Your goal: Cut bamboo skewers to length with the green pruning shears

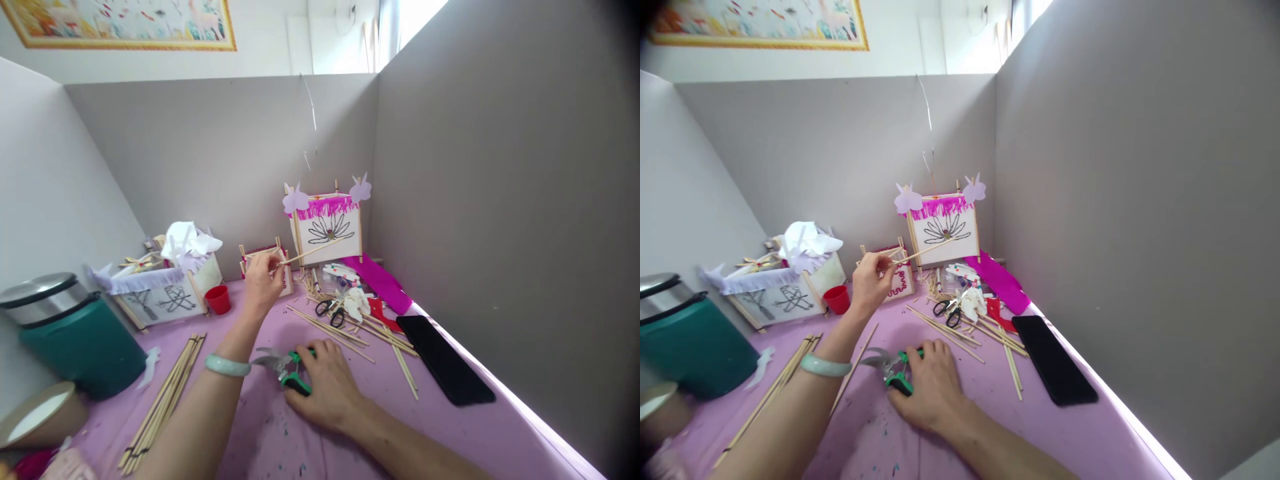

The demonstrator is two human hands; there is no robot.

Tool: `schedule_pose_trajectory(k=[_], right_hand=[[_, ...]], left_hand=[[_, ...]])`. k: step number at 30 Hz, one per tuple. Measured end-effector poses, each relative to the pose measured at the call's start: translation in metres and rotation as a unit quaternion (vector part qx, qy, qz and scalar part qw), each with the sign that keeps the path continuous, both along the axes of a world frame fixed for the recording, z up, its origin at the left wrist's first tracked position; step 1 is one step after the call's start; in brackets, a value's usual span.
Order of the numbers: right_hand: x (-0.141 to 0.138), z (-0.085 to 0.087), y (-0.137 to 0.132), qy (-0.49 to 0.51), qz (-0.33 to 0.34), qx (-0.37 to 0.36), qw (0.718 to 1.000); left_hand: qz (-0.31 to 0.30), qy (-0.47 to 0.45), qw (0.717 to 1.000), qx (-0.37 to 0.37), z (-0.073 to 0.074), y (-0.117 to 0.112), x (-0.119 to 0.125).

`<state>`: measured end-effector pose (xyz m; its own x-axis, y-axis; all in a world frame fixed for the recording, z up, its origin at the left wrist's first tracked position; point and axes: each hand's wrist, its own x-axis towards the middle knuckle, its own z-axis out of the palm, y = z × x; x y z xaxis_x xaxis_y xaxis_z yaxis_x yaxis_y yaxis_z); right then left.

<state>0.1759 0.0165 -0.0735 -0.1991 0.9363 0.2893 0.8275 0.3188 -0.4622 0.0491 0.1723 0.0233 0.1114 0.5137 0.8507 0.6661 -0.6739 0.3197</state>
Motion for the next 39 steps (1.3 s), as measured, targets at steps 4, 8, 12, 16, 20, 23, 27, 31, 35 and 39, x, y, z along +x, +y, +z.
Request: schedule_pose_trajectory(k=[4,8,12,16,20,23,27,31,35,39], right_hand=[[0.01,0.003,0.014,0.067,-0.062,0.011,0.996],[0.017,0.014,0.022,0.242,-0.009,0.014,0.97],[0.017,0.02,0.022,0.365,0.042,-0.009,0.93],[0.015,0.018,0.021,0.41,0.051,-0.039,0.91],[0.016,0.015,0.022,0.415,0.064,-0.028,0.907],[0.016,0.015,0.022,0.418,0.072,-0.021,0.906],[0.015,0.015,0.022,0.422,0.073,-0.014,0.903],[0.013,0.014,0.021,0.419,0.056,-0.003,0.906],[0.013,0.013,0.02,0.403,0.044,0.009,0.914],[0.011,0.012,0.02,0.387,0.034,0.02,0.921]], left_hand=[[0.002,-0.035,0.999,-0.015,0.012,-0.023,-0.021],[0.027,-0.073,0.995,-0.064,0.017,-0.044,-0.034],[0.03,-0.119,0.983,-0.14,0.014,-0.059,-0.037],[-0.006,-0.121,0.979,-0.164,0.01,-0.067,-0.033],[-0.032,-0.083,0.983,-0.16,0.009,-0.07,-0.025],[-0.042,-0.061,0.986,-0.146,0.006,-0.071,-0.019],[-0.048,-0.044,0.99,-0.126,-0.001,-0.071,-0.013],[-0.047,-0.033,0.992,-0.112,-0.006,-0.071,-0.008],[-0.038,-0.026,0.993,-0.105,-0.008,-0.072,-0.006],[-0.033,-0.024,0.994,-0.101,-0.008,-0.074,-0.003]])
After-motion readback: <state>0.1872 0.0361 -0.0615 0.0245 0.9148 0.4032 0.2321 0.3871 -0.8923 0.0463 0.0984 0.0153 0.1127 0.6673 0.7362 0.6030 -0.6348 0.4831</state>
